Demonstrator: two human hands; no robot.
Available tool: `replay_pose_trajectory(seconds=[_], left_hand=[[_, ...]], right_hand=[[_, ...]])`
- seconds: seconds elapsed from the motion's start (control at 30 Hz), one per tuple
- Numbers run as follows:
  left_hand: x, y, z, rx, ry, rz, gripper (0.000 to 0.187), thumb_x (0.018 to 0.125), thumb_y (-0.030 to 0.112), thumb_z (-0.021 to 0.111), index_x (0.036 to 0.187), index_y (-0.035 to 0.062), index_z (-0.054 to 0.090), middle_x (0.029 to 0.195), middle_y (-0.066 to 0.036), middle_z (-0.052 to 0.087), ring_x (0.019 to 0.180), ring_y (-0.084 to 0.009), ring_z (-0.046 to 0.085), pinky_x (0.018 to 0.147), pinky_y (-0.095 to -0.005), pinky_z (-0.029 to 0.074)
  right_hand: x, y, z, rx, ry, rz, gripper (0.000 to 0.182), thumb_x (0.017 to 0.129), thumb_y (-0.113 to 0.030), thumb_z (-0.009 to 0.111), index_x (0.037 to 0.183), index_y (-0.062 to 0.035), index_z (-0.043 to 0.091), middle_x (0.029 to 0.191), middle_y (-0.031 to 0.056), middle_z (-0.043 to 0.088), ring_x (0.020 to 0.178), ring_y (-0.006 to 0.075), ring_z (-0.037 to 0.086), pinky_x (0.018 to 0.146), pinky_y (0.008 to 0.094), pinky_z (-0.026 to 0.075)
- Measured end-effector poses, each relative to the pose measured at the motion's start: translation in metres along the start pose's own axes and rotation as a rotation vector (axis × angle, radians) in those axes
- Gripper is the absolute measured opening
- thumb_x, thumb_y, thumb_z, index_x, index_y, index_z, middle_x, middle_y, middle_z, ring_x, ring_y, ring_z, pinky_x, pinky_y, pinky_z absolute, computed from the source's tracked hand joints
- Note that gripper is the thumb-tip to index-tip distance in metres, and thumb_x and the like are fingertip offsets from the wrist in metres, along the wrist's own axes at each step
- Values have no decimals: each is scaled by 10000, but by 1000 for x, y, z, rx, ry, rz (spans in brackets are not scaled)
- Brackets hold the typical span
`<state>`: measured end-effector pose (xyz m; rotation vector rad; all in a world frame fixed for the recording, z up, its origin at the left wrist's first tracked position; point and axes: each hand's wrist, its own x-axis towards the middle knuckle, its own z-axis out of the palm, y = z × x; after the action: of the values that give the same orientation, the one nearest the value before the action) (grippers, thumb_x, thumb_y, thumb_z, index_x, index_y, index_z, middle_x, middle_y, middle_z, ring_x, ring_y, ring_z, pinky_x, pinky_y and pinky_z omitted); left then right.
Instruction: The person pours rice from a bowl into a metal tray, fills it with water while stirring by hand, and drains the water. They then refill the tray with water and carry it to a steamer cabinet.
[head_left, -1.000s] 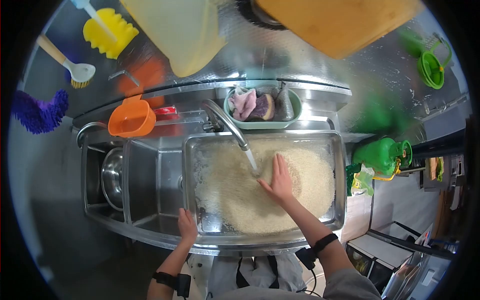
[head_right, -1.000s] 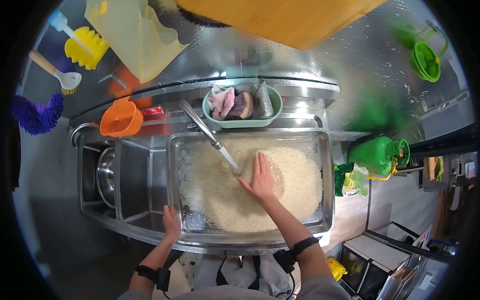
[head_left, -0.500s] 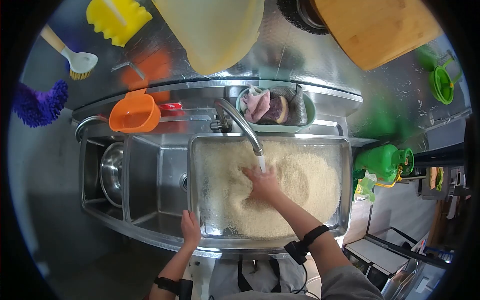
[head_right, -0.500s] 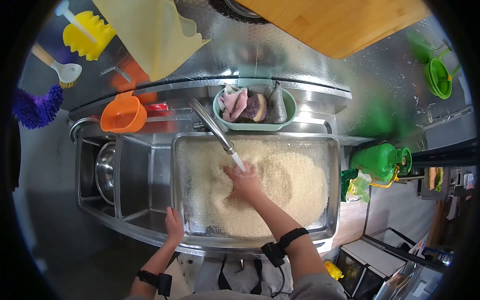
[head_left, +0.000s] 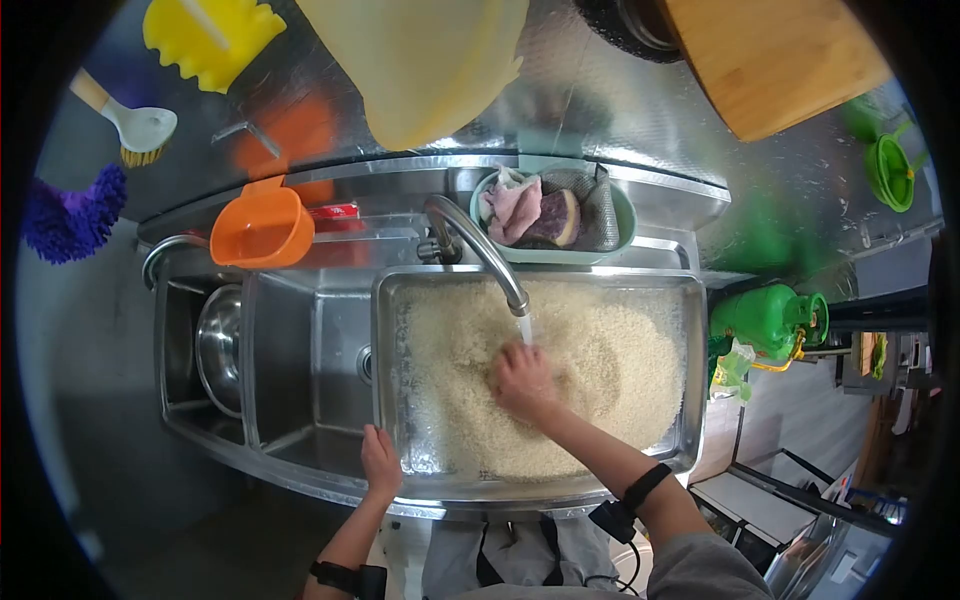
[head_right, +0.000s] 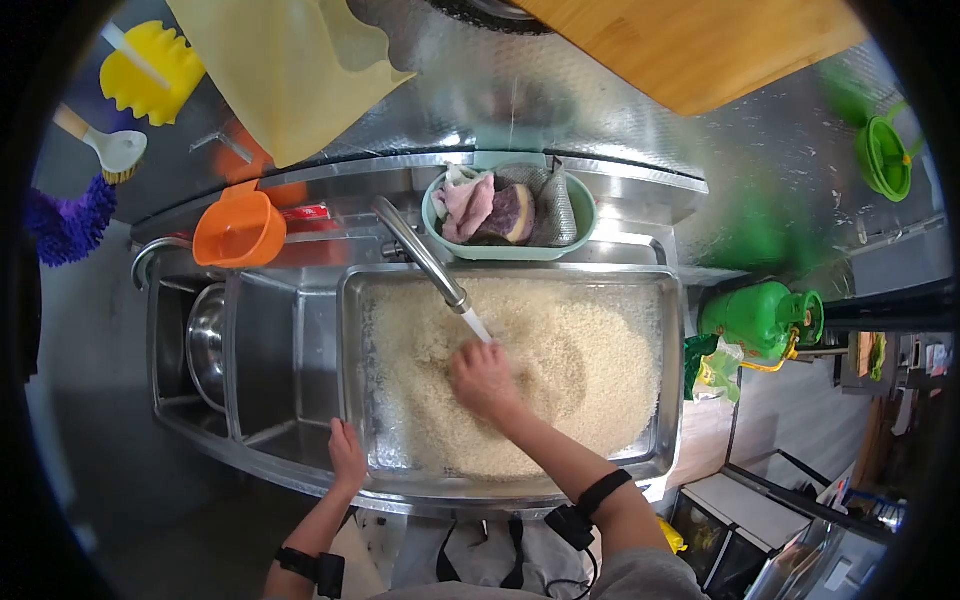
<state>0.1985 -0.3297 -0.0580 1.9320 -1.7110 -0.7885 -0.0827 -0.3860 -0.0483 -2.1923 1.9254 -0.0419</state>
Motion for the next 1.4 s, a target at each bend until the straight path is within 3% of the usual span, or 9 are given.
replay_pose_trajectory(seconds=[0.17,0.4,0.57,0.67,0.73,0.9,1.07,1.23,1.4], left_hand=[[0,-1,1,12,-13,-18,228,921,186,358,817,-15,384,721,-228,464,701,-414,463,619,-455,340],[1,1,1,6,4,-6,234,921,195,359,819,-14,380,715,-230,462,689,-415,460,614,-457,339],[1,6,-1,-3,-5,-31,229,921,191,364,825,-16,380,713,-231,463,682,-416,461,606,-456,337],[1,5,1,-6,-6,-38,223,921,187,366,828,-16,381,706,-232,463,680,-419,465,600,-455,336],[-1,6,1,-5,11,-50,221,920,184,367,829,-16,381,702,-233,463,679,-420,468,597,-455,337],[-1,0,3,11,26,-10,242,928,205,357,867,-24,408,686,-233,486,660,-420,478,568,-459,327],[1,7,3,-9,16,-12,229,922,192,350,848,-22,384,701,-245,474,674,-434,473,591,-457,339],[-2,1,5,55,35,35,218,921,185,349,870,-22,394,716,-246,483,688,-436,477,592,-460,338],[-2,1,5,21,45,0,222,921,185,351,869,-26,395,727,-249,489,697,-438,479,591,-459,338]], right_hand=[[40,-27,-12,104,36,-474,546,800,-417,496,1262,-137,418,1332,173,329,1262,312,271,1018,570,171],[13,-9,13,2,30,-242,569,814,-426,494,1296,-145,380,1378,118,299,1244,296,317,956,461,361],[-4,20,-23,421,-264,-10,519,807,-344,517,1280,-168,395,1363,92,321,1239,250,342,988,509,293],[-40,59,-24,59,-2,-315,554,785,-373,543,1280,-176,393,1359,107,319,1262,270,308,1027,502,222],[-57,79,-39,110,220,93,698,723,-454,599,1300,-138,364,1348,187,301,1268,343,273,1038,507,183],[-24,91,-23,196,245,315,1004,601,-586,676,1360,-103,229,1301,305,264,1243,460,214,1017,538,194],[-3,69,-21,227,-45,-166,903,645,-567,648,1329,-85,306,1354,201,289,1282,339,236,1029,466,237],[-23,72,-12,67,70,87,698,720,-576,552,1243,-129,432,1378,145,287,1300,317,219,1041,465,216],[-65,100,-33,232,-52,-235,714,748,-530,557,1323,-158,356,1379,141,290,1287,340,243,1026,540,182]])
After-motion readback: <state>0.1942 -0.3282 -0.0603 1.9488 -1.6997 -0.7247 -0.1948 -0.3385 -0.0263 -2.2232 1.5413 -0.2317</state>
